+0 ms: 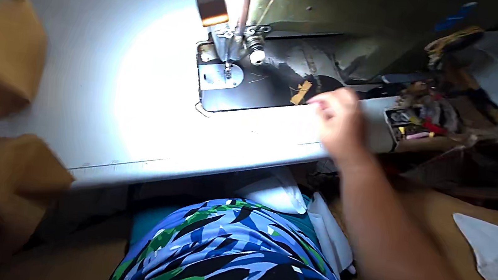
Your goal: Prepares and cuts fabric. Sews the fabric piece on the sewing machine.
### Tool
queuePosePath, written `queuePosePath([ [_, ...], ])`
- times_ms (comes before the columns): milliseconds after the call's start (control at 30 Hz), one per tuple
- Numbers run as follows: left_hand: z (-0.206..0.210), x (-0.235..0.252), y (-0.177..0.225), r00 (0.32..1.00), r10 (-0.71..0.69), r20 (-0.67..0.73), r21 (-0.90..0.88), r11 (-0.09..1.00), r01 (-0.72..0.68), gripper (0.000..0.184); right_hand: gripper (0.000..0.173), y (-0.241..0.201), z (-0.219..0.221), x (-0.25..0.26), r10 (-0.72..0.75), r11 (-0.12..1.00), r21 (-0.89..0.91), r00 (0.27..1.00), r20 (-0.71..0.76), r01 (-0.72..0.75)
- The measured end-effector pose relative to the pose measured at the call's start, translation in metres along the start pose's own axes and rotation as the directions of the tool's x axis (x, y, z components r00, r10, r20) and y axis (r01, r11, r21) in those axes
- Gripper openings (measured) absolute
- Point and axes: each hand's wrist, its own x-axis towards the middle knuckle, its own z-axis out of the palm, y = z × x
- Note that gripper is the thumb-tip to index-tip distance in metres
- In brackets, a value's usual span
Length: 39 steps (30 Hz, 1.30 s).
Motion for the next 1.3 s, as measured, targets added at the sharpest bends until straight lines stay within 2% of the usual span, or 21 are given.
queuePosePath([
  [67,-0.007,0.015,0.017,0.996,0.033,0.081,0.101,0.994,-0.041,0.046,0.019,-0.066,0.048,-0.005,-0.352,0.927,0.148,0.936,0.03,0.344],
  [133,-0.008,0.043,0.012,0.993,0.076,0.089,0.153,0.984,-0.089,0.041,0.016,-0.115,0.08,-0.01,-0.594,0.792,0.251,0.798,0.102,0.557],
  [200,-0.007,0.073,-0.006,0.999,0.033,0.0,0.12,0.992,-0.033,0.042,0.023,-0.132,0.095,-0.011,-0.73,0.672,0.381,0.653,0.199,0.635],
  [267,-0.011,0.086,-0.024,0.992,-0.094,-0.08,-0.002,0.996,0.094,0.045,0.028,-0.117,0.098,0.0,-0.777,0.624,0.439,0.574,0.258,0.646],
  [333,-0.02,0.077,-0.035,0.978,-0.195,-0.067,-0.137,0.973,0.185,0.045,0.032,-0.071,0.086,0.025,-0.641,0.765,0.308,0.709,0.293,0.565],
  [400,-0.031,0.054,-0.023,0.944,-0.327,-0.031,-0.323,0.898,0.301,0.043,0.033,-0.018,0.054,0.052,-0.151,0.98,-0.073,0.931,0.333,0.185],
  [433,-0.031,0.045,-0.019,0.949,-0.301,-0.097,-0.391,0.888,0.242,0.041,0.035,0.004,0.038,0.062,0.087,0.981,-0.19,0.96,0.267,-0.036],
  [467,-0.021,0.04,-0.029,0.952,-0.111,-0.285,-0.31,0.951,0.018,0.039,0.037,0.018,0.026,0.069,0.214,0.958,-0.23,0.961,0.175,-0.172],
  [500,-0.005,0.045,-0.049,0.826,0.208,-0.524,-0.109,0.945,-0.307,0.04,0.036,0.021,0.019,0.069,0.243,0.948,-0.236,0.965,0.097,-0.215],
  [533,-0.04,0.023,0.006,0.971,-0.124,-0.205,-0.213,0.974,0.079,0.041,0.035,0.016,0.019,0.063,0.205,0.96,-0.206,0.977,0.065,-0.188],
  [567,-0.06,0.016,0.044,0.956,-0.294,-0.022,-0.336,0.902,0.27,0.044,0.033,0.004,0.023,0.055,0.128,0.982,-0.15,0.988,0.081,-0.115],
  [600,-0.062,0.011,0.062,0.957,-0.291,0.019,-0.397,0.876,0.274,0.045,0.03,-0.014,0.029,0.048,0.049,0.995,-0.088,0.992,0.119,-0.039],
  [733,-0.014,-0.002,0.098,0.995,0.101,0.017,-0.326,0.941,-0.091,0.041,0.034,-0.092,0.08,0.024,-0.397,0.916,0.133,0.902,0.171,0.378],
  [800,0.003,-0.029,0.135,0.96,0.28,-0.026,-0.424,0.866,-0.264,0.038,0.034,-0.113,0.101,0.015,-0.639,0.765,0.232,0.754,0.152,0.601],
  [867,0.02,-0.047,0.161,0.886,0.43,-0.174,-0.483,0.747,-0.458,0.038,0.035,-0.107,0.109,0.017,-0.733,0.674,0.343,0.648,0.205,0.654],
  [933,0.032,-0.045,0.161,0.676,0.681,-0.281,-0.242,0.632,-0.737,0.044,0.036,-0.075,0.094,0.037,-0.662,0.747,0.329,0.69,0.292,0.577],
  [1000,0.036,-0.046,0.155,0.618,0.76,-0.202,-0.067,0.619,-0.783,0.062,0.034,-0.034,0.067,0.058,-0.287,0.957,0.059,0.905,0.314,0.283],
  [1067,0.03,-0.044,0.152,0.651,0.744,-0.151,0.0,0.659,-0.752,0.065,0.043,-0.008,0.052,0.075,0.076,0.991,-0.121,0.973,0.219,-0.05],
  [1100,0.022,-0.038,0.151,0.681,0.722,-0.117,0.009,0.687,-0.727,0.063,0.048,-0.004,0.051,0.077,0.104,0.987,-0.141,0.978,0.182,-0.079],
  [1200,-0.007,0.004,0.14,0.829,0.559,-0.026,-0.001,0.829,-0.56,0.055,0.049,-0.002,0.065,0.068,-0.063,0.99,-0.111,0.981,0.184,0.085],
  [1300,-0.013,0.065,0.104,0.897,0.416,-0.147,-0.025,0.905,-0.424,0.057,0.053,-0.002,0.066,0.073,0.014,0.992,-0.125,0.96,0.279,0.022],
])
